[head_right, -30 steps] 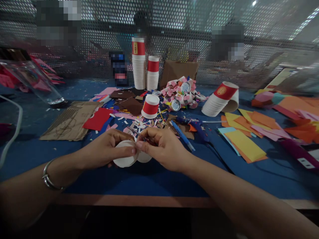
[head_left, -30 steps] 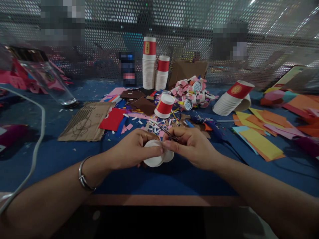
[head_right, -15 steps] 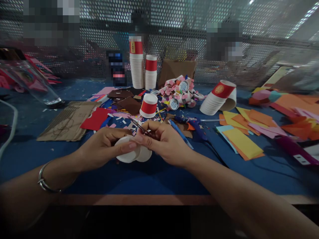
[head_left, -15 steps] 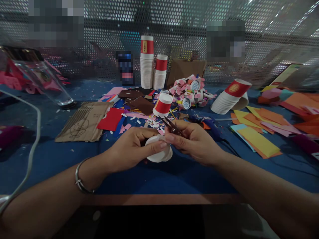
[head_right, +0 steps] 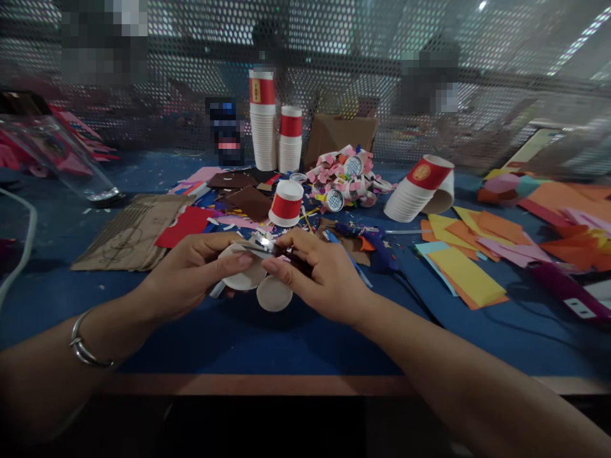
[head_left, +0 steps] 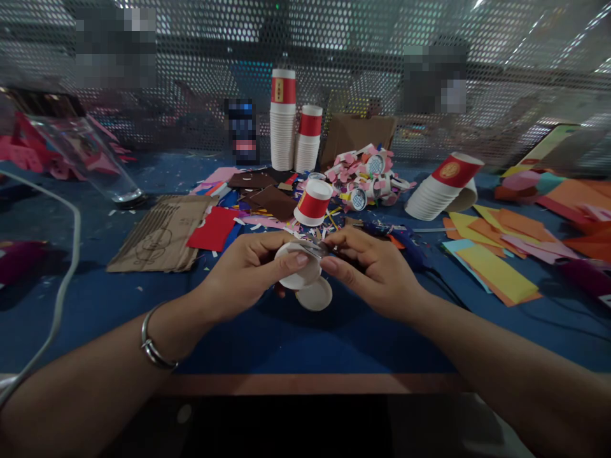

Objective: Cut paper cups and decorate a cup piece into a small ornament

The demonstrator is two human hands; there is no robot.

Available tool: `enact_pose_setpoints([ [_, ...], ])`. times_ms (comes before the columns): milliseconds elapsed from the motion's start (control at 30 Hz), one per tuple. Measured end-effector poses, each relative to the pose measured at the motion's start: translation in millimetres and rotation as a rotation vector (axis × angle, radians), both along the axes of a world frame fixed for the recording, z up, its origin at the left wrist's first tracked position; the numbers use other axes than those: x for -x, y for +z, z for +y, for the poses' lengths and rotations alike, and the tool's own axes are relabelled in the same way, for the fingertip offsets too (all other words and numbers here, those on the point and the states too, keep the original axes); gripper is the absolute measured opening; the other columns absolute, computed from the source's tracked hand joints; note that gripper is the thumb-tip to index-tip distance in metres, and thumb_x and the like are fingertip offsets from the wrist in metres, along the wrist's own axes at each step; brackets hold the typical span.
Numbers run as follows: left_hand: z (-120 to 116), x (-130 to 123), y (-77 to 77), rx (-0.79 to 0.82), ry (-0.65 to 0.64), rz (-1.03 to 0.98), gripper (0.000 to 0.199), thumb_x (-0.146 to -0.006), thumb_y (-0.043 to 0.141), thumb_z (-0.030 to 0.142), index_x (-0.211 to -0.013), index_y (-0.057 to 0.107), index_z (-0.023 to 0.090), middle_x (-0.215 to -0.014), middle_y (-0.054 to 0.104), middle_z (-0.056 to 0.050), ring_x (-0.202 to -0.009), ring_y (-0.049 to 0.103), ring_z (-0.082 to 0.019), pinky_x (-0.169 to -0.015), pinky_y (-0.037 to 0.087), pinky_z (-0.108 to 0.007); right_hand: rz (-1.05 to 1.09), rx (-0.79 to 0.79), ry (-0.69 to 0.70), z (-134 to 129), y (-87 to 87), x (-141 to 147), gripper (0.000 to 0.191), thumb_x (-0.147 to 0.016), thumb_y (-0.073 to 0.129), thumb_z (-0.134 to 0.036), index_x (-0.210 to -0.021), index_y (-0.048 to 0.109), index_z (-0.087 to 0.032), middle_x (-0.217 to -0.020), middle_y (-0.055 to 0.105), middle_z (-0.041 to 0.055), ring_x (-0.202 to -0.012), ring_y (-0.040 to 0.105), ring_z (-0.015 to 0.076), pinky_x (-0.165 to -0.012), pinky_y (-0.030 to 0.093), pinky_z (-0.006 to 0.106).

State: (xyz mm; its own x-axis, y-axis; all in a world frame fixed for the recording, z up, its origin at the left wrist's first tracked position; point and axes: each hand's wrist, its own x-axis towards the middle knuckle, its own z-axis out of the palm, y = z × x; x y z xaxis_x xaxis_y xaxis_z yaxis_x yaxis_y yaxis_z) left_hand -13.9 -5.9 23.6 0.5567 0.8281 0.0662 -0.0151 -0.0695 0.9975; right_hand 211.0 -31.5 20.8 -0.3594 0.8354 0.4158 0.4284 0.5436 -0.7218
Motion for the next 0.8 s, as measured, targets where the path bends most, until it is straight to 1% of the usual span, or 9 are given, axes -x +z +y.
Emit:
enact_pose_setpoints([
  [100, -1.2, 0.0, 1.0, -0.05, -0.008, 0.043, 0.027, -0.089, 0.079, 0.041, -0.093, 0.075, 0.014, -0.078, 0.067, -0.001, -0.066, 0.059, -0.012, -0.051, 0.051, -0.019, -0.021, -0.004, 0.009, -1.4, 0.2, -1.2, 0.033, -0.101, 0.067, -0.051, -0.1, 0.065, -0.018, -0.082, 0.066, 0.001, -0.063, 0.057, 0.0115, -0.057, 0.042, 0.025],
  [200, -2.2, 0.3, 2.6, -0.096, -0.012, 0.082, 0.027, -0.087, 0.08, 0.04, -0.093, 0.074, 0.014, -0.079, 0.067, -0.001, -0.069, 0.06, -0.013, -0.055, 0.049, -0.019, -0.056, 0.011, -0.001, -3.5, -0.1, -1.6, 0.033, -0.102, 0.065, -0.05, -0.104, 0.066, -0.017, -0.083, 0.069, 0.0031, -0.062, 0.058, 0.0121, -0.054, 0.039, 0.026],
  [333, -2.3, 2.1, 3.7, -0.157, -0.037, 0.071, 0.022, -0.091, 0.075, 0.036, -0.09, 0.074, 0.014, -0.075, 0.063, 0.0, -0.065, 0.054, -0.01, -0.055, 0.045, -0.019, -0.084, -0.014, 0.003, -6.0, 0.7, -1.9, 0.037, -0.102, 0.064, -0.052, -0.105, 0.067, -0.016, -0.085, 0.07, 0.0053, -0.063, 0.059, 0.0128, -0.053, 0.037, 0.027],
  [533, -1.8, 3.2, 4.1, -0.097, -0.083, 0.074, 0.028, -0.088, 0.081, 0.041, -0.089, 0.074, 0.014, -0.071, 0.061, 0.002, -0.058, 0.049, -0.009, -0.049, 0.037, -0.019, -0.104, -0.029, 0.01, -6.9, 1.4, -3.8, 0.034, -0.104, 0.061, -0.05, -0.103, 0.067, -0.017, -0.078, 0.066, 0.0014, -0.061, 0.057, 0.0112, -0.054, 0.039, 0.025],
  [633, -1.1, 1.8, 5.7, -0.087, -0.075, 0.077, 0.031, -0.086, 0.083, 0.044, -0.087, 0.075, 0.014, -0.07, 0.061, 0.002, -0.058, 0.048, -0.009, -0.049, 0.035, -0.019, -0.098, -0.033, 0.014, -6.3, 0.6, -4.3, 0.033, -0.104, 0.062, -0.049, -0.104, 0.068, -0.017, -0.077, 0.065, 0.001, -0.06, 0.057, 0.0112, -0.054, 0.039, 0.025],
  [700, 0.1, 1.5, 6.8, -0.086, -0.073, 0.071, 0.032, -0.085, 0.083, 0.045, -0.081, 0.073, 0.014, -0.069, 0.061, 0.001, -0.06, 0.047, -0.009, -0.051, 0.035, -0.02, -0.097, -0.032, 0.018, -5.6, 0.3, -4.4, 0.032, -0.103, 0.063, -0.049, -0.104, 0.068, -0.017, -0.076, 0.066, 0.0006, -0.06, 0.056, 0.0111, -0.054, 0.04, 0.024],
  [800, 3.1, 3.8, 6.8, -0.09, -0.113, 0.071, 0.035, -0.087, 0.08, 0.043, -0.071, 0.068, 0.015, -0.064, 0.057, 0.002, -0.059, 0.044, -0.009, -0.053, 0.034, -0.021, -0.099, -0.035, 0.036, -4.3, 0.0, -4.6, 0.031, -0.104, 0.063, -0.048, -0.103, 0.068, -0.017, -0.078, 0.067, 0.0009, -0.063, 0.058, 0.0113, -0.057, 0.042, 0.024],
])
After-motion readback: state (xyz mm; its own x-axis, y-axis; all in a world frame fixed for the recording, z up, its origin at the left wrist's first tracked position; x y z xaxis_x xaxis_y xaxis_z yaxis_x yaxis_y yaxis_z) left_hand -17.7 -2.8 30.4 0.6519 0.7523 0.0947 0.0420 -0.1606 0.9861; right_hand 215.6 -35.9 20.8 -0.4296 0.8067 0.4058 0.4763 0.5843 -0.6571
